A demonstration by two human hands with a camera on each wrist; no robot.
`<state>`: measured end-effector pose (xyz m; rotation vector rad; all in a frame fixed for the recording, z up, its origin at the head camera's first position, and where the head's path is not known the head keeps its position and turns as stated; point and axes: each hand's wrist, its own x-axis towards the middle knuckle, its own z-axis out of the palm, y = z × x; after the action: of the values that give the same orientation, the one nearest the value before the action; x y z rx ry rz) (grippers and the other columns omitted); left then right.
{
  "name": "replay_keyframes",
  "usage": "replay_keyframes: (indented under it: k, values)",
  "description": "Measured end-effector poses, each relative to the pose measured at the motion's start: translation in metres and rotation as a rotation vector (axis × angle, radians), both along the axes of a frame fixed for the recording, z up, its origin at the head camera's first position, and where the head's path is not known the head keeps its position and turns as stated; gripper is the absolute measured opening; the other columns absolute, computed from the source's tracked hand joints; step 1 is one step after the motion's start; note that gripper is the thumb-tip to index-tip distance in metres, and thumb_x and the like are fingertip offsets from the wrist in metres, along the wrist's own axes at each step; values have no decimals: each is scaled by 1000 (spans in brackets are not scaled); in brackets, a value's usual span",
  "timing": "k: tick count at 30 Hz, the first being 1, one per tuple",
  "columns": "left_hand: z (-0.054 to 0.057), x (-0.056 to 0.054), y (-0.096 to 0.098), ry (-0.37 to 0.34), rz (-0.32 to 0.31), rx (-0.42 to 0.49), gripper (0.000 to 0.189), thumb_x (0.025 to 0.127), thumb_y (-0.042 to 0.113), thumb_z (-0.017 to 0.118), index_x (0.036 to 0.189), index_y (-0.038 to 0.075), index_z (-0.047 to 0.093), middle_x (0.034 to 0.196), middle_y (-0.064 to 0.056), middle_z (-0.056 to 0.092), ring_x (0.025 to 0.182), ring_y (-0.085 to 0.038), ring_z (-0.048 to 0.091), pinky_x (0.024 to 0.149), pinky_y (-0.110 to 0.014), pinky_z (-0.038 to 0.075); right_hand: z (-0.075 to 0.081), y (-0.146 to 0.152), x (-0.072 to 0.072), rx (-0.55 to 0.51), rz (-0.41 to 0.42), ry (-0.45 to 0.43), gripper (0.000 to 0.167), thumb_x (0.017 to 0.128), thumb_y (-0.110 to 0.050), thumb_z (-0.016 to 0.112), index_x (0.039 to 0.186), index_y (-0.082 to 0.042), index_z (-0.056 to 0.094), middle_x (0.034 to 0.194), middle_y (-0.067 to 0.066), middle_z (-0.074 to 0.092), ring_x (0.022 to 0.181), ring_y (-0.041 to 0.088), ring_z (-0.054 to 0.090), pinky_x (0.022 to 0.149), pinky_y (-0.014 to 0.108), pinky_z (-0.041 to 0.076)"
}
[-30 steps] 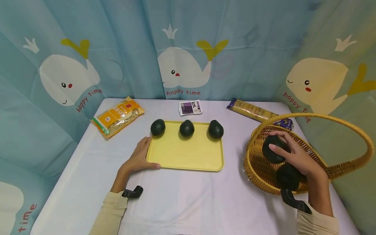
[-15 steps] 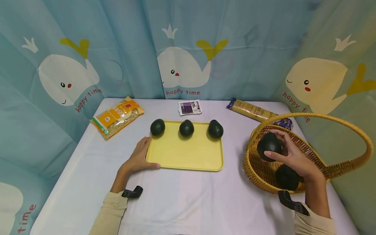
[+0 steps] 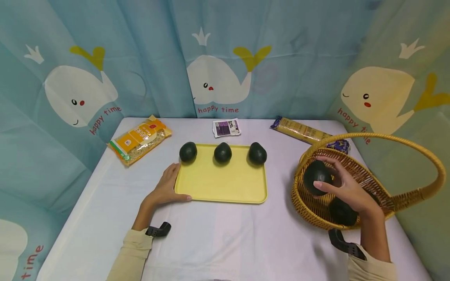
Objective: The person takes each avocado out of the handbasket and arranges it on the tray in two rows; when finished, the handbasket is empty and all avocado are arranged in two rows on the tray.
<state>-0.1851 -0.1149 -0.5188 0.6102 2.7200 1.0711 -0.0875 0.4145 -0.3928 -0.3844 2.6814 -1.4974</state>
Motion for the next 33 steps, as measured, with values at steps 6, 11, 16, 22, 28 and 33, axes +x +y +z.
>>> replay_keyframes:
  k: [6, 11, 16, 22, 28, 33]
  values:
    - [0, 0, 1, 2, 3, -3, 133, 59, 56, 85, 158, 12, 9, 158, -16, 20, 150, -35, 8, 119, -59, 15, 2, -6, 3, -30, 57, 3, 72, 89, 14, 51, 152, -7, 23, 144, -8, 34, 107, -1, 57, 75, 19, 53]
    - [-1, 0, 0, 2, 2, 1, 132, 59, 55, 85, 158, 12, 9, 158, -16, 20, 150, -35, 8, 119, -59, 16, 4, -12, 6, -15, 97, 5, 74, 90, 14, 51, 153, -7, 20, 148, -6, 29, 116, -3, 50, 80, 16, 49]
    - [0, 0, 0, -4, -1, 6, 132, 59, 55, 85, 158, 12, 9, 158, -17, 19, 149, -36, 9, 118, -60, 17, 7, -18, 7, -31, 141, 3, 73, 89, 15, 51, 153, -5, 19, 150, 0, 29, 116, 1, 52, 79, 20, 51]
    - [2, 0, 1, 11, -10, 17, 132, 59, 53, 85, 158, 9, 10, 157, -19, 20, 148, -38, 11, 117, -61, 18, 9, -31, 8, -130, 219, -18, 73, 88, 18, 50, 151, -1, 19, 146, 4, 33, 117, 4, 54, 78, 26, 55]
    - [1, -1, -1, 8, -6, 15, 132, 58, 53, 85, 158, 11, 10, 157, -18, 20, 149, -36, 11, 118, -60, 17, 4, -54, 3, -147, 287, -42, 78, 85, 18, 55, 151, -3, 19, 151, 5, 27, 126, 4, 48, 86, 25, 54]
    - [2, 0, -3, -1, -33, 5, 133, 58, 51, 85, 157, 6, 8, 158, -20, 21, 150, -39, 7, 119, -60, 14, -7, -75, -5, -207, 364, -122, 78, 88, 14, 55, 152, -4, 15, 147, 9, 31, 121, 9, 55, 81, 34, 58]
